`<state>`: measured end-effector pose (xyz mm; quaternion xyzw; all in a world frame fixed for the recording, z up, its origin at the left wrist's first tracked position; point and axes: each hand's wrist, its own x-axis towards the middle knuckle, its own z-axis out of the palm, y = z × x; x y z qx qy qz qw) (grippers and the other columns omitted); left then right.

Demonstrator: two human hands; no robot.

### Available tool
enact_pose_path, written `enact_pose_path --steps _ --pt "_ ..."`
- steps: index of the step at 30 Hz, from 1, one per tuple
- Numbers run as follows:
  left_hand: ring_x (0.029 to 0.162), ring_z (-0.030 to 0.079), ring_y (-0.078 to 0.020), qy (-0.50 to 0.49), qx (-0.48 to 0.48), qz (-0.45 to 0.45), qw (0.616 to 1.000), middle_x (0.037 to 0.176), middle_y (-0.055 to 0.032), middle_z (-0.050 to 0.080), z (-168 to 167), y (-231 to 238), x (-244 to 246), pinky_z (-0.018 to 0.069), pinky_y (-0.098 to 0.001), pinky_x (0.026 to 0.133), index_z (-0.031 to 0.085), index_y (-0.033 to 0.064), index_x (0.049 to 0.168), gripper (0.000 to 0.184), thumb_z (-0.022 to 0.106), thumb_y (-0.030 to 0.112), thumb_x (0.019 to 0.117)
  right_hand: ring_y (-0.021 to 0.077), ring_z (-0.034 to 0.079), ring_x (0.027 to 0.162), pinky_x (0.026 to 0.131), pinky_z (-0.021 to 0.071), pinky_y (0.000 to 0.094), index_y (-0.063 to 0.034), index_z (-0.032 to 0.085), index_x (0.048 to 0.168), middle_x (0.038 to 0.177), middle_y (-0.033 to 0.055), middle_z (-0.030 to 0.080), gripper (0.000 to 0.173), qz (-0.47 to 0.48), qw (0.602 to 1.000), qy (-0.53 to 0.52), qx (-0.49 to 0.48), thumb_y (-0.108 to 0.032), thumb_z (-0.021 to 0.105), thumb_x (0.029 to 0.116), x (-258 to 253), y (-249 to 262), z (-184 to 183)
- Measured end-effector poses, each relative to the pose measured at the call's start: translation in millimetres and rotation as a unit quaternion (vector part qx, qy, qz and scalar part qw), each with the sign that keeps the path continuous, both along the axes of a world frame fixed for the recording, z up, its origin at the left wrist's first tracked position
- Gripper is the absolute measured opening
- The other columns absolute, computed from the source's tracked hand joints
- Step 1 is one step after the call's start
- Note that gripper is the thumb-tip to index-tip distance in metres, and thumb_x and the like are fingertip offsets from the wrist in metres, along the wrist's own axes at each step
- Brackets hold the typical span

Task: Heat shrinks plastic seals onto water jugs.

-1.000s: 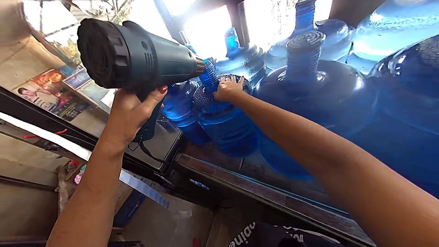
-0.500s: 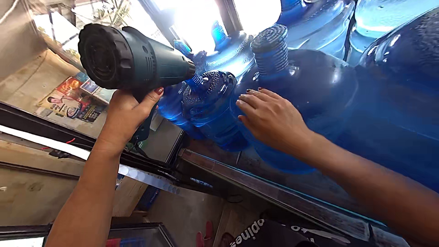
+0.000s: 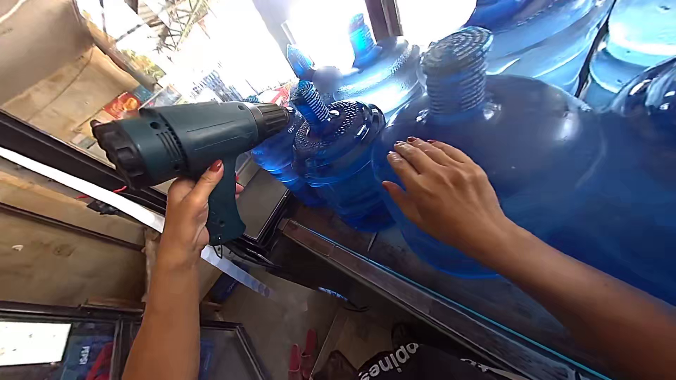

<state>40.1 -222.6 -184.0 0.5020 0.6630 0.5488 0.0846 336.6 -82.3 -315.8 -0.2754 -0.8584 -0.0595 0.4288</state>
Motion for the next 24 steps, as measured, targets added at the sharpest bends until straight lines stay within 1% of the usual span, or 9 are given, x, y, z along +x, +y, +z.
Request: enact_pose_path --steps 2,6,8,11,14,17,19,22,24 --pt "0.084 0.075 -0.0164 -0.051 0.021 -0.013 0.998 0.099 -0.0026 0.075 -12 -2 -12 0.0647 -0.0346 0.075 0.063 0.0109 0.119 0.024 0.055 0.029 0.1055 0.0438 0.063 0.123 0.105 0.0476 0.0572 0.0071 0.067 0.12 0.127 0.0274 0.066 0.038 -0.012 1.0 -0.01 0.008 -0.023 0.056 0.1003 1 0 1" --pt "0.082 0.074 -0.015 -0.106 0.034 -0.055 0.992 0.097 -0.0032 0.075 -33 6 -33 0.0642 -0.0323 0.074 0.064 0.0092 0.116 0.022 0.052 0.025 0.1066 0.0431 0.062 0.125 0.106 0.0465 0.0585 0.0054 0.068 0.121 0.129 0.0257 0.066 0.04 -0.04 0.999 -0.027 0.012 -0.027 0.053 0.1016 1 -1 2" --pt "0.08 0.074 -0.0145 -0.129 0.021 -0.055 0.99 0.096 -0.0035 0.075 -39 15 -47 0.0639 -0.0315 0.072 0.064 0.0084 0.117 0.021 0.054 0.024 0.1065 0.0431 0.063 0.125 0.106 0.0472 0.0587 0.0051 0.069 0.119 0.129 0.025 0.067 0.042 -0.062 0.997 -0.03 0.018 -0.029 0.052 0.1019 -1 -3 2" --pt "0.078 0.073 -0.0132 -0.149 0.004 -0.06 0.987 0.096 -0.0023 0.074 -45 32 -71 0.0631 -0.0304 0.071 0.063 0.0107 0.12 0.024 0.058 0.029 0.1053 0.0443 0.062 0.125 0.105 0.0472 0.0601 0.005 0.069 0.117 0.127 0.0248 0.068 0.045 -0.101 0.995 -0.019 0.017 -0.033 0.05 0.1028 -9 -8 1" --pt "0.078 0.073 -0.0133 -0.161 0.015 -0.088 0.983 0.095 -0.0024 0.074 -47 48 -94 0.0626 -0.0302 0.07 0.063 0.0113 0.121 0.028 0.058 0.033 0.1048 0.047 0.063 0.12 0.1 0.0473 0.0639 0.0053 0.07 0.114 0.122 0.0264 0.069 0.046 -0.13 0.991 0.012 -0.021 -0.035 0.05 0.102 -28 -14 12" --pt "0.08 0.073 -0.0134 -0.157 0.043 -0.148 0.976 0.097 -0.0018 0.074 -48 51 -116 0.0629 -0.03 0.072 0.063 0.0115 0.12 0.027 0.058 0.033 0.1049 0.0472 0.064 0.117 0.097 0.0481 0.0656 0.0051 0.069 0.117 0.12 0.0273 0.068 0.041 -0.138 0.987 0.031 -0.075 -0.031 0.056 0.1008 -68 -13 33" --pt "0.081 0.073 -0.014 -0.156 0.065 -0.176 0.97 0.098 -0.0016 0.074 -52 50 -128 0.0635 -0.0307 0.073 0.064 0.0117 0.119 0.024 0.059 0.029 0.1034 0.0488 0.062 0.116 0.094 0.0478 0.0669 0.0068 0.065 0.124 0.121 0.0299 0.065 0.042 -0.131 0.98 0.033 -0.147 -0.029 0.06 0.102 -105 -1 50" --pt "0.082 0.074 -0.0142 -0.168 0.082 -0.174 0.967 0.098 -0.0015 0.075 -63 50 -143 0.0639 -0.0311 0.075 0.064 0.0109 0.119 0.021 0.06 0.024 0.103 0.0516 0.055 0.126 0.104 0.0412 0.0686 0.0109 0.049 0.142 0.134 0.0351 0.058 0.064 -0.115 0.948 0.079 -0.285 -0.035 0.063 0.0996 -170 42 71" --pt "0.082 0.074 -0.0134 -0.184 0.083 -0.155 0.967 0.097 -0.0011 0.075 -68 50 -151 0.0637 -0.0304 0.074 0.063 0.0105 0.119 0.021 0.06 0.024 0.1028 0.0507 0.051 0.13 0.108 0.0391 0.0658 0.0133 0.037 0.147 0.138 0.0374 0.052 0.079 -0.136 0.923 0.148 -0.327 -0.039 0.067 0.0956 -212 72 75"
